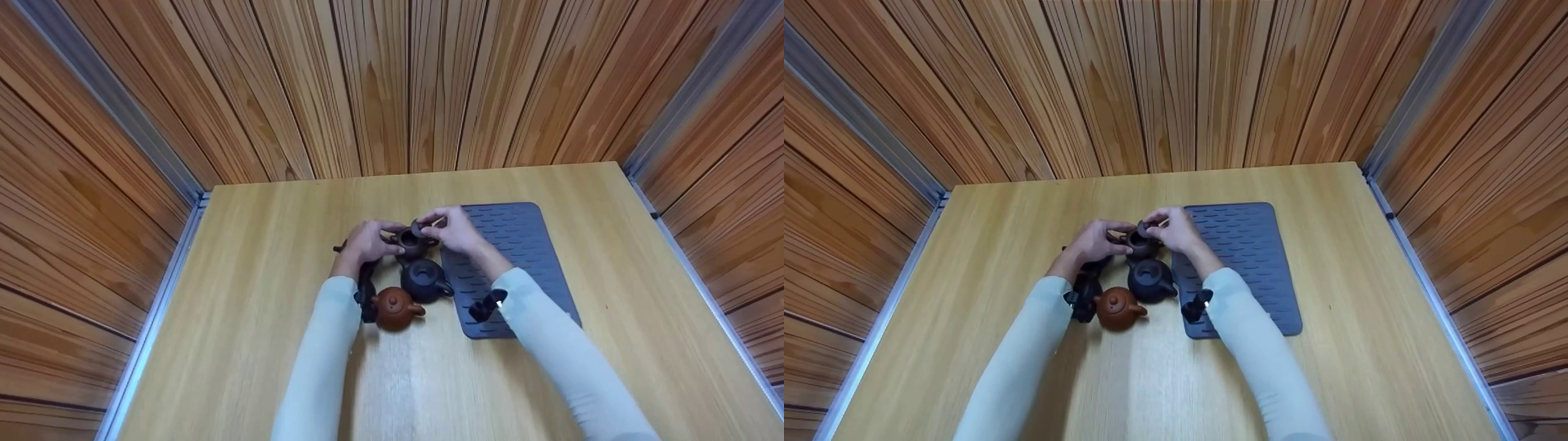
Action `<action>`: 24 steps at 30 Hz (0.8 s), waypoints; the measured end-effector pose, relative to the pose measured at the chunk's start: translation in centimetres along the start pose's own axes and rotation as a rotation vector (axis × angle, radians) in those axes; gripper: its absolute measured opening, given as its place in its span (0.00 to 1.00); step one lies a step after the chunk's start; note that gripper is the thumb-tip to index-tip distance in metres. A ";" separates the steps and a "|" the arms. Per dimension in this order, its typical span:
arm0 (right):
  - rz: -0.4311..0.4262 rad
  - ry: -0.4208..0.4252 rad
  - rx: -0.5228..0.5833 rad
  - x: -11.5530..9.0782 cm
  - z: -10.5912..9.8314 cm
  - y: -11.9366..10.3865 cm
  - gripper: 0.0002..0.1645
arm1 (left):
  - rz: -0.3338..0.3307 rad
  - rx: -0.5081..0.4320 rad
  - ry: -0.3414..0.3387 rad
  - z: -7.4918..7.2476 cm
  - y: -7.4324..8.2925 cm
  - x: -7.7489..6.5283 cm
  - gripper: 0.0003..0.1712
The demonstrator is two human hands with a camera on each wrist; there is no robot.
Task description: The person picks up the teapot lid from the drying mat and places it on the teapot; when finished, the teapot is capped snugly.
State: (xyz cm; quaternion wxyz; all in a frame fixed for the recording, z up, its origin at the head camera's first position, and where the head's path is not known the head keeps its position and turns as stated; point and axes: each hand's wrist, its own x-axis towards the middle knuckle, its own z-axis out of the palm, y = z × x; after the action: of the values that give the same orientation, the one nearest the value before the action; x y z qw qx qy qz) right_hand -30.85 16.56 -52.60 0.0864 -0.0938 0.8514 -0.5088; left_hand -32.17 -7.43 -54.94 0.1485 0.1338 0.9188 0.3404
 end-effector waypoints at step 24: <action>-0.002 0.008 -0.065 0.4 2.5 0.4 0.13 | -0.025 -0.004 0.008 0.1 0.1 0.0 0.31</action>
State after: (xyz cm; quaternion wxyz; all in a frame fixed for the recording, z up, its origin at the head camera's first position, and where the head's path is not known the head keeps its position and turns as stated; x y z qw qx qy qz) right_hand -30.63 14.53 -54.13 0.0792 -0.0953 0.8677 -0.4815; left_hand -32.15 -7.28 -54.91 0.1497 0.1205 0.9202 0.3410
